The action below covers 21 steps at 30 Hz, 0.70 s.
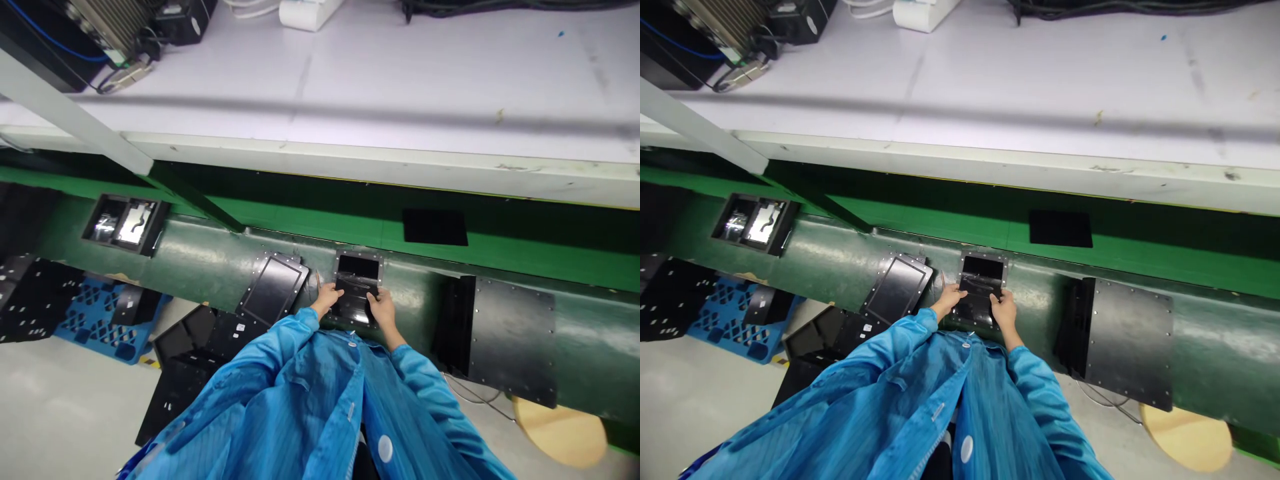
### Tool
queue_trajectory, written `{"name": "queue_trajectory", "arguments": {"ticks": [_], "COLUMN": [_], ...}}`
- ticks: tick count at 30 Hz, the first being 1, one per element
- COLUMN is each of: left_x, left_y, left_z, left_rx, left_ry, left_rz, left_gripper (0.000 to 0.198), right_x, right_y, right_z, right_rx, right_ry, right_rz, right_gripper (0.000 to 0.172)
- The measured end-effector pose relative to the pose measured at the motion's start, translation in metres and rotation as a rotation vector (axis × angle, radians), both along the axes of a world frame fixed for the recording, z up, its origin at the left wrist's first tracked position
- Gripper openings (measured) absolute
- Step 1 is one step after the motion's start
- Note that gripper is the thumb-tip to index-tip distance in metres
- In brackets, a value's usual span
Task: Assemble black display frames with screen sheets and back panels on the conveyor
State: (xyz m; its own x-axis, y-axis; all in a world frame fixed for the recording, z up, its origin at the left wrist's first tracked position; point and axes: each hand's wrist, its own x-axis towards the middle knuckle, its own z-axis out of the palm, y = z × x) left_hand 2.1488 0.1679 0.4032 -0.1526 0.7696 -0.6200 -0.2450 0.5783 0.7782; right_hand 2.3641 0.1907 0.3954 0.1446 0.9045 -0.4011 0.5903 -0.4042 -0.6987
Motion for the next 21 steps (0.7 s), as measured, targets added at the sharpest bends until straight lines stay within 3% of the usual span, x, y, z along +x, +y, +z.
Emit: {"name": "queue_trajectory", "arguments": {"ticks": [4,8,12,16,19,21], "left_x": [0.004,0.004,0.002,0.001,-0.004,-0.008], "left_y": [-0.002,-0.008,-0.014,-0.026,-0.04,-0.049], "left_z": [0.017,0.031,0.035,0.034,0.03,0.027], "left_rx": [-0.034,-0.032,-0.024,-0.115,-0.205,-0.25], "left_ry": [0.617,0.887,1.004,1.028,1.044,1.019], "left_rz": [-0.129,-0.302,-0.381,-0.445,-0.501,-0.572], "left_gripper": [0.037,0.045,0.037,0.06,0.075,0.063], "right_x": [-0.001,-0.005,-0.014,-0.008,0.016,0.034], "right_y": [0.003,0.007,0.009,0.003,-0.014,-0.03], "right_z": [0.007,0.019,0.033,0.039,0.027,0.012], "right_rx": [-0.023,-0.059,-0.057,-0.019,-0.03,-0.091], "right_ry": [-0.204,-0.364,-0.498,-0.558,-0.505,-0.419], "right_rz": [0.003,0.097,0.149,0.232,0.281,0.289], "right_gripper": [0.048,0.043,0.045,0.042,0.046,0.049]}}
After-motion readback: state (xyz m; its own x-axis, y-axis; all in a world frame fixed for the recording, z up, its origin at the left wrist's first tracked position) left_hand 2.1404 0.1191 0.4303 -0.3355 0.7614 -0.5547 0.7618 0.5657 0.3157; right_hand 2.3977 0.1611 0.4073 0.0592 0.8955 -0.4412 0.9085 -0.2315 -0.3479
